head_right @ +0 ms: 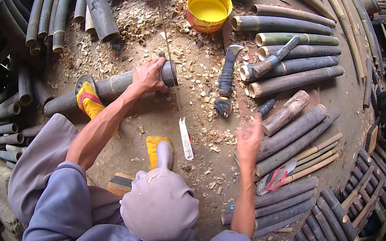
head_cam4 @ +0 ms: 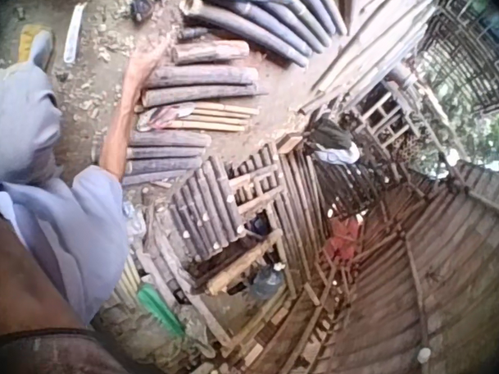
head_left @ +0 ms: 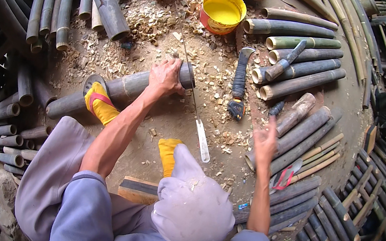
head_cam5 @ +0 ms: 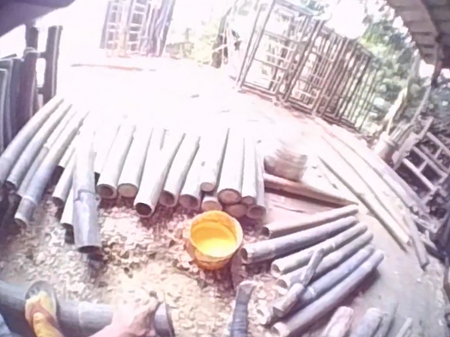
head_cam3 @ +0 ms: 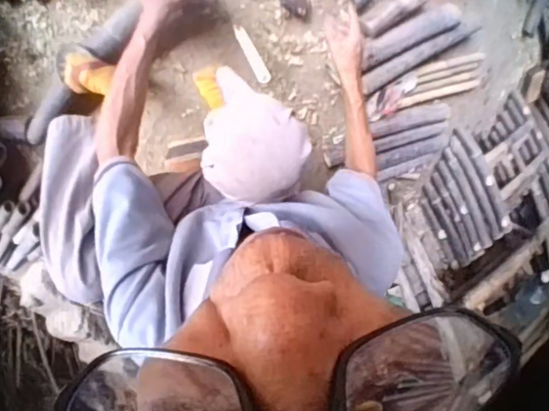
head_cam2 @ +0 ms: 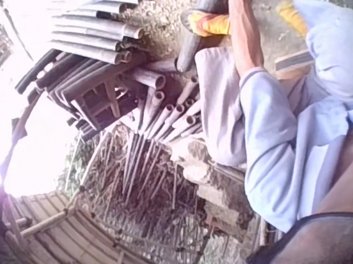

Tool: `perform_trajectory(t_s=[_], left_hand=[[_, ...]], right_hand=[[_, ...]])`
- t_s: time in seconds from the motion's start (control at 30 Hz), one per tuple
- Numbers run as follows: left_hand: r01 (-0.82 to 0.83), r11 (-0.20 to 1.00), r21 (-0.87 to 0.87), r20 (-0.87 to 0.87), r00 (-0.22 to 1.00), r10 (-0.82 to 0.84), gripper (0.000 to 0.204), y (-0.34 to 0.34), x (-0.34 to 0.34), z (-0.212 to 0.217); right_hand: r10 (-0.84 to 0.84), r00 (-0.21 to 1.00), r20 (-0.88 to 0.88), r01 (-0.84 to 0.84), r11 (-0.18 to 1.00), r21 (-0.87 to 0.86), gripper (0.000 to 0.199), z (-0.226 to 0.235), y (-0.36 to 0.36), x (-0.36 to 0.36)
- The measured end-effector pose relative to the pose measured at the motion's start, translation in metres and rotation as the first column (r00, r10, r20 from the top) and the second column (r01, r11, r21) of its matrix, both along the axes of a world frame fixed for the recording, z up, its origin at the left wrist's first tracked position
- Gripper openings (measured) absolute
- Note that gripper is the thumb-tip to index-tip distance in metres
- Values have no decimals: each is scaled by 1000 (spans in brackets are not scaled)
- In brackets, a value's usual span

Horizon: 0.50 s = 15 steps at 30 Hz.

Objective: The person measures bamboo poles with a tape measure and marks them with a knife. They then use a hand saw to cut the bamboo poles into shorter sections, stacking the cut pieces nearby.

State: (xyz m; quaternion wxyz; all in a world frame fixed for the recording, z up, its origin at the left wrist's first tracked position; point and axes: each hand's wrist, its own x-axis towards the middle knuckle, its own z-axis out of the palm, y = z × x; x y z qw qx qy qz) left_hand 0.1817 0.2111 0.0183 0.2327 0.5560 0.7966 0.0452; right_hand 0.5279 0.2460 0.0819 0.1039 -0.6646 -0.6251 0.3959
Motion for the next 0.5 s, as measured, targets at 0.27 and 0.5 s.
perform_trajectory(t_s=[0.27, 0.5], left_hand=[[16, 999, -35, 27, 1000, -15, 81, 8, 9, 7], [16, 999, 33, 19, 1000, -16, 72, 13, 10, 1]], right_hand=[[371, 920, -129, -351, 924, 155, 72, -56, -143, -31], [259, 870, -419, -234, 966, 110, 63, -58, -128, -64]])
